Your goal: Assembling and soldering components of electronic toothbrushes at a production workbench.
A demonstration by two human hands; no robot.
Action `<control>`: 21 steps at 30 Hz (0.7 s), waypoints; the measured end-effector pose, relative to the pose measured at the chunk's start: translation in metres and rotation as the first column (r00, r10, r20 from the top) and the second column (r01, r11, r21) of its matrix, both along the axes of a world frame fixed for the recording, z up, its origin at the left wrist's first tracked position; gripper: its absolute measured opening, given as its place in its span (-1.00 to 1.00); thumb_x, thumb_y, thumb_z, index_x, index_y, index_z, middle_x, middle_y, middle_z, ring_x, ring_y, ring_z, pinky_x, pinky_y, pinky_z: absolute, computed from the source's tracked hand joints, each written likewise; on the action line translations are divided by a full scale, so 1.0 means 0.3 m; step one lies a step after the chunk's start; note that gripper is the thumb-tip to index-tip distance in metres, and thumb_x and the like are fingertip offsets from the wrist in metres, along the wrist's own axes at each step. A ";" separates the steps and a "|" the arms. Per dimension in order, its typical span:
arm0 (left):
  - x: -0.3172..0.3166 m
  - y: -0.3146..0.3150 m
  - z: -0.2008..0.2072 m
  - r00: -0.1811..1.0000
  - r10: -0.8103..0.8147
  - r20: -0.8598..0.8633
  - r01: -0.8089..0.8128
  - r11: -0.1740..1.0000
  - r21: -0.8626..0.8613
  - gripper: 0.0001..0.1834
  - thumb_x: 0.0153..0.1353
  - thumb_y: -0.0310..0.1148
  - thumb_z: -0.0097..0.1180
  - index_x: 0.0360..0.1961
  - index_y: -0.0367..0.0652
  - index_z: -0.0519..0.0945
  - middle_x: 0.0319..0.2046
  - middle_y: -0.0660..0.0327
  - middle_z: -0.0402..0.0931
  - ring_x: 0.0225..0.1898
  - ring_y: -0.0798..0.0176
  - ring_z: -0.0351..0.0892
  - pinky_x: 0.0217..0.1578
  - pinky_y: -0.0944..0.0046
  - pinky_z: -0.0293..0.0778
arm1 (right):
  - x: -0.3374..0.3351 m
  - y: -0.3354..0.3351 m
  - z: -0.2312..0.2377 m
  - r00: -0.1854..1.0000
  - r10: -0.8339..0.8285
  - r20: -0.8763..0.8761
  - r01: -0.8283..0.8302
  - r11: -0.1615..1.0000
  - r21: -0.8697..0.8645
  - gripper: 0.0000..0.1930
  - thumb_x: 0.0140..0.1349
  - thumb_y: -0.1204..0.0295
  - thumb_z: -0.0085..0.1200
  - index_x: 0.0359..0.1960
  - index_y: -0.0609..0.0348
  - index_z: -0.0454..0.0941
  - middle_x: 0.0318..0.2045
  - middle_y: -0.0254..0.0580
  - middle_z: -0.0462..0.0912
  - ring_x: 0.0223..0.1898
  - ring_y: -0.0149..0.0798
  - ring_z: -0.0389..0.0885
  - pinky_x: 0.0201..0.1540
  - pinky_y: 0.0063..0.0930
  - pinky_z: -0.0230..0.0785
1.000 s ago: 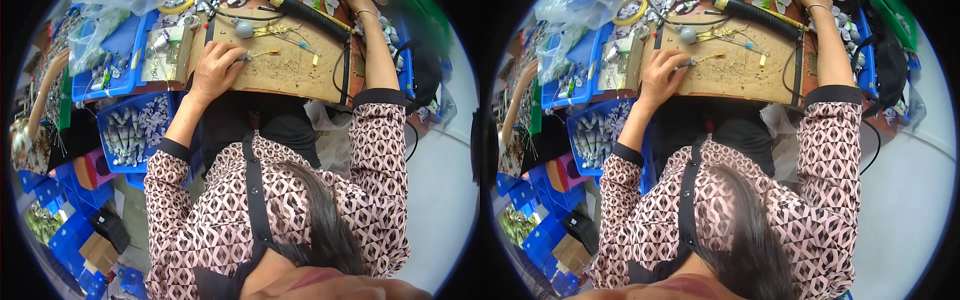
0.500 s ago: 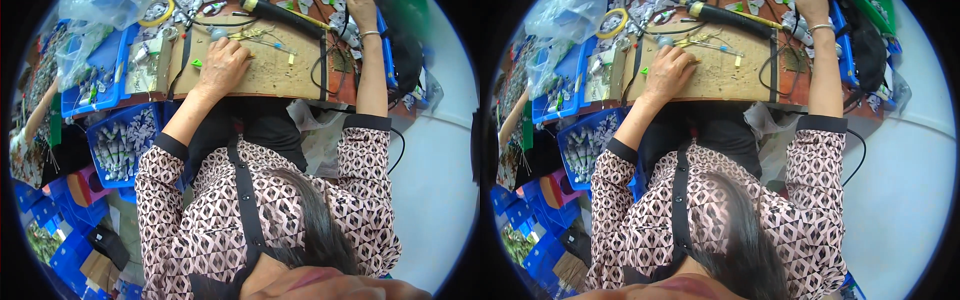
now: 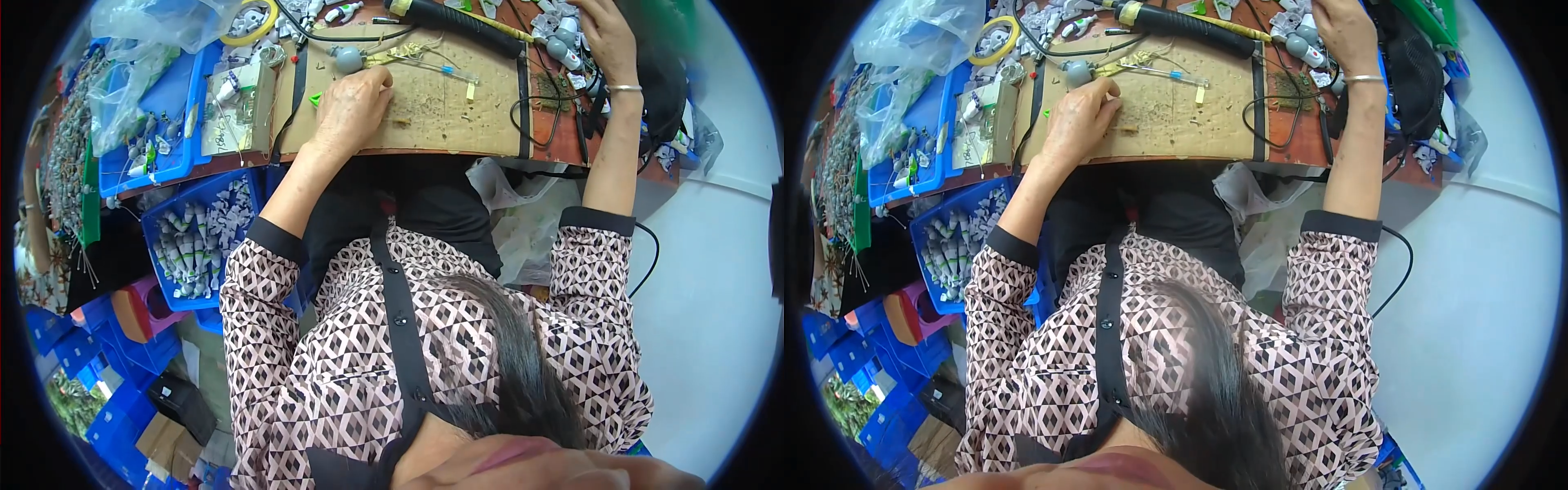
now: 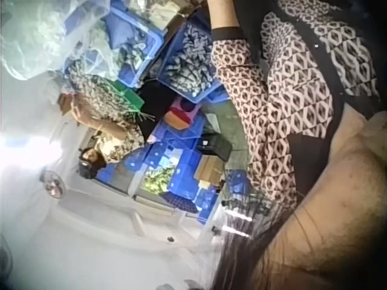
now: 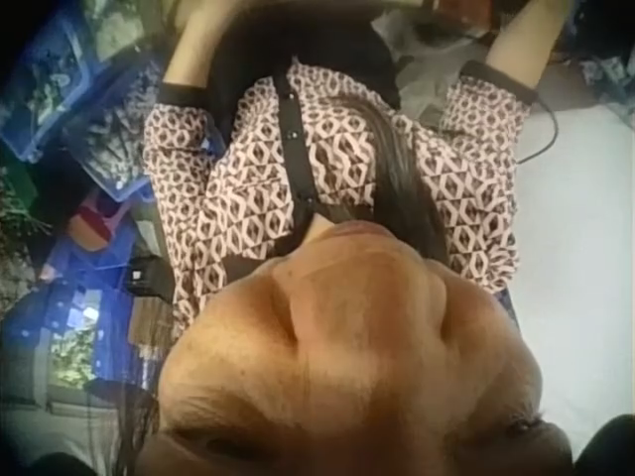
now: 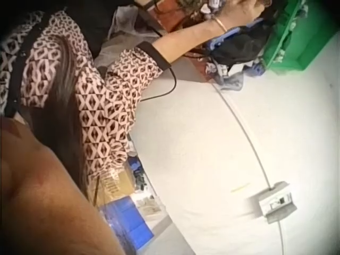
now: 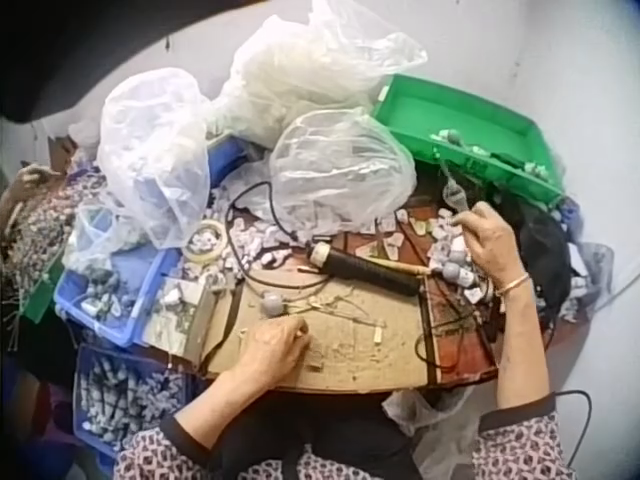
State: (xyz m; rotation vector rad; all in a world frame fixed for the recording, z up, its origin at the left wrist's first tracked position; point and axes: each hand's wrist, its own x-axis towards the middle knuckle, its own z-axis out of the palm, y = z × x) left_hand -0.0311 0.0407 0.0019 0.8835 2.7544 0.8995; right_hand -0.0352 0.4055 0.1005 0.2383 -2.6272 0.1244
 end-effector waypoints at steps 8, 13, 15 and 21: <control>-0.021 -0.109 0.012 0.958 -0.184 -0.218 0.233 0.945 0.227 -0.85 0.09 -0.43 0.17 -0.27 -0.15 0.57 -0.30 0.17 0.53 -0.19 0.03 0.49 -0.16 0.15 0.44 | 0.070 0.003 0.086 0.915 0.296 -0.273 -0.401 0.611 -0.682 -0.53 0.26 0.45 -0.16 0.20 0.40 0.31 0.22 0.00 0.33 0.10 -0.07 0.40 0.19 -0.32 0.22; 0.037 -0.132 0.009 0.892 -0.371 -0.259 0.418 0.895 0.156 -0.79 0.00 -0.41 0.26 -0.29 -0.11 0.57 -0.27 0.23 0.47 -0.14 0.09 0.43 -0.09 0.12 0.38 | 0.100 -0.090 0.065 0.927 0.131 -0.352 -0.337 0.700 -0.629 -0.53 0.28 0.39 -0.02 0.15 0.31 0.17 0.03 -0.06 0.30 -0.04 -0.17 0.37 0.02 -0.40 0.20; 0.043 -0.124 -0.016 0.879 -0.383 -0.285 0.432 0.892 0.132 -0.82 0.02 -0.38 0.27 -0.33 -0.09 0.56 -0.34 0.24 0.45 -0.20 0.13 0.44 -0.13 0.15 0.38 | 0.116 -0.125 0.045 0.864 -0.018 -0.503 -0.277 0.817 -0.506 -0.66 0.28 0.36 0.02 -0.03 0.31 0.27 -0.30 -0.07 0.48 -0.33 -0.17 0.51 -0.27 -0.39 0.38; 0.056 -0.070 -0.054 0.936 -0.151 -0.320 0.205 0.968 0.145 -0.85 0.02 -0.34 0.26 -0.41 -0.11 0.56 -0.48 0.22 0.48 -0.31 0.10 0.50 -0.25 0.15 0.43 | 0.201 -0.317 0.051 0.801 0.035 -0.598 -0.361 0.825 -0.434 -0.77 0.44 0.35 -0.17 -0.23 0.33 0.30 -0.73 -0.20 0.49 -0.73 -0.34 0.49 -0.61 -0.61 0.32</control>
